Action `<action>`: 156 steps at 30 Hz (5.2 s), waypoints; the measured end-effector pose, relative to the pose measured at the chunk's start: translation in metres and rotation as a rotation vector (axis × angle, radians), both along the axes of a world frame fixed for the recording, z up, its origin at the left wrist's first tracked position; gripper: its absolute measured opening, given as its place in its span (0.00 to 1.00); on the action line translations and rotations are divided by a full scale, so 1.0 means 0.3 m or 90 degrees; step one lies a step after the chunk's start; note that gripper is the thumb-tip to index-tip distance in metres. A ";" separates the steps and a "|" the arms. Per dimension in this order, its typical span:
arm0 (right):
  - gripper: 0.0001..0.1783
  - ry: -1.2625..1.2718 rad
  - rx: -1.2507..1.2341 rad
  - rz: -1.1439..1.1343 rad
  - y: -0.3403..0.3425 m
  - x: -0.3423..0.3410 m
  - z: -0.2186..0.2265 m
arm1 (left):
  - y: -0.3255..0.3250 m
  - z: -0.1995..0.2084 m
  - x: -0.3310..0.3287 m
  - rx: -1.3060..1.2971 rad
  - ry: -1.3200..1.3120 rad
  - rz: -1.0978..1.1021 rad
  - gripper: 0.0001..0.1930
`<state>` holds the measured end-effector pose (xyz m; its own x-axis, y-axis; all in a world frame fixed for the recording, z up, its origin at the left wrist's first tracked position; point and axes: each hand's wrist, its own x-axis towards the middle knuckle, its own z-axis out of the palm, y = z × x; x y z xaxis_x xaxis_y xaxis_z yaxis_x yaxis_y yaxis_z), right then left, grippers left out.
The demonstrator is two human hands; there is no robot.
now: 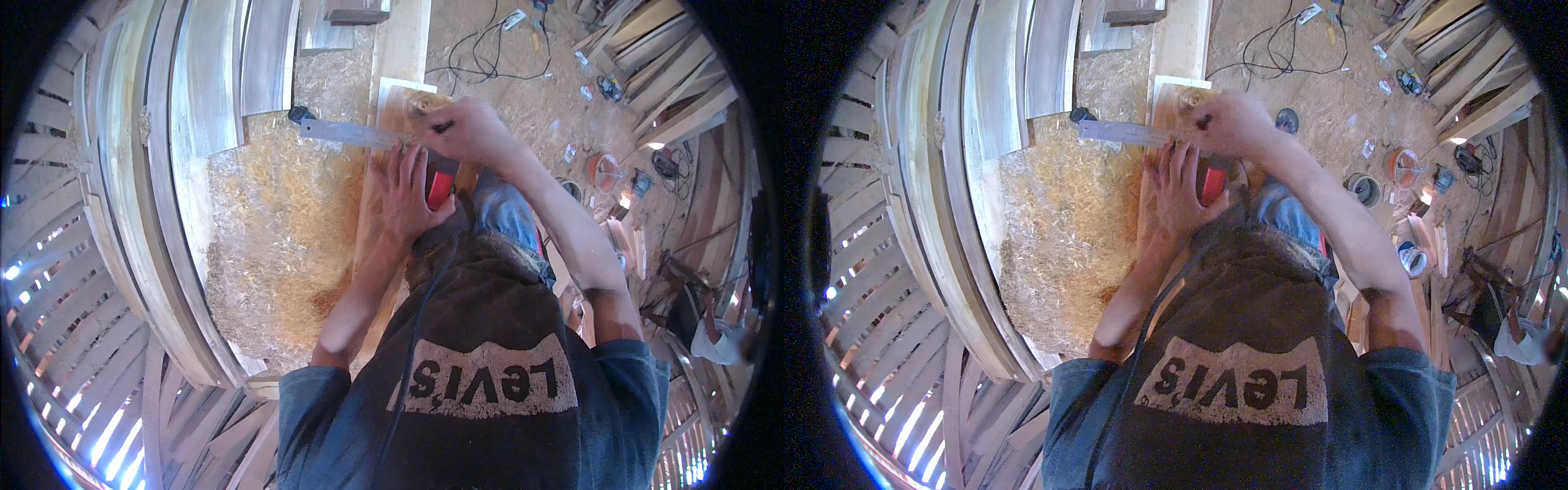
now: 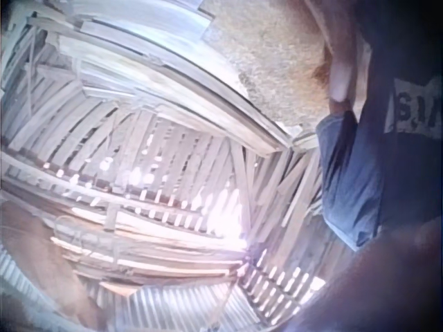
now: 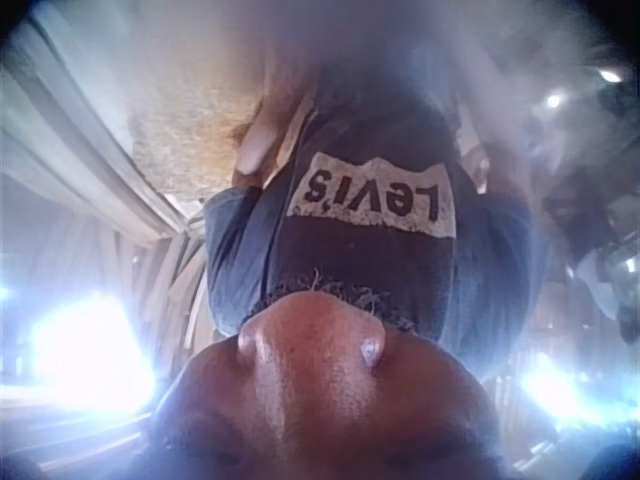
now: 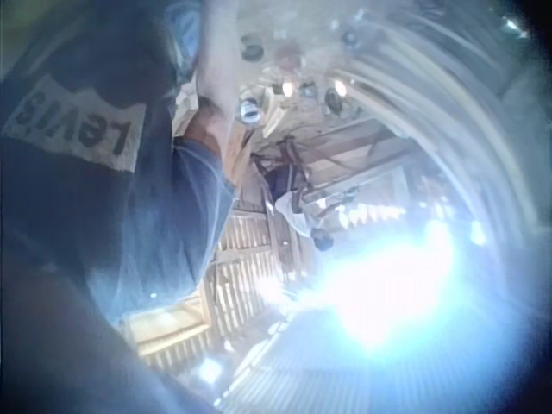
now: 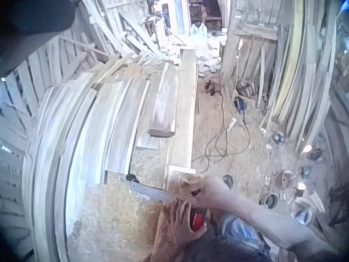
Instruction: The person uses a circular saw to cut a wooden plank, then smooths the surface with an electric planer. They measure and mark the wood using a square and pencil, and finally stack the processed pieces.
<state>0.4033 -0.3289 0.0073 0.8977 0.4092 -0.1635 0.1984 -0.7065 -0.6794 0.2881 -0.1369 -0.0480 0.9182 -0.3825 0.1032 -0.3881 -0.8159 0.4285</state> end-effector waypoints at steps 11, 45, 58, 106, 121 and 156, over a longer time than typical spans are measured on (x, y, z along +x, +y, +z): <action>0.13 0.056 -0.135 0.026 -0.050 -0.006 0.068 | 0.000 0.006 0.004 -0.008 0.009 -0.007 0.51; 0.18 0.413 0.705 -0.478 0.079 -0.485 -0.276 | 0.022 0.016 -0.020 0.013 0.039 -0.104 0.47; 0.13 0.370 0.623 -0.464 0.096 -0.500 -0.323 | 0.008 -0.006 -0.047 0.035 0.001 -0.104 0.47; 0.16 0.154 0.567 -0.460 -0.076 -0.309 -0.096 | -0.016 0.043 -0.030 0.037 0.039 -0.037 0.45; 0.11 0.009 0.115 0.025 -0.014 -0.047 -0.007 | 0.006 0.012 -0.042 0.013 0.008 -0.024 0.44; 0.13 0.540 0.356 -0.369 -0.093 -0.314 -0.130 | 0.034 0.048 -0.037 -0.049 0.081 -0.020 0.42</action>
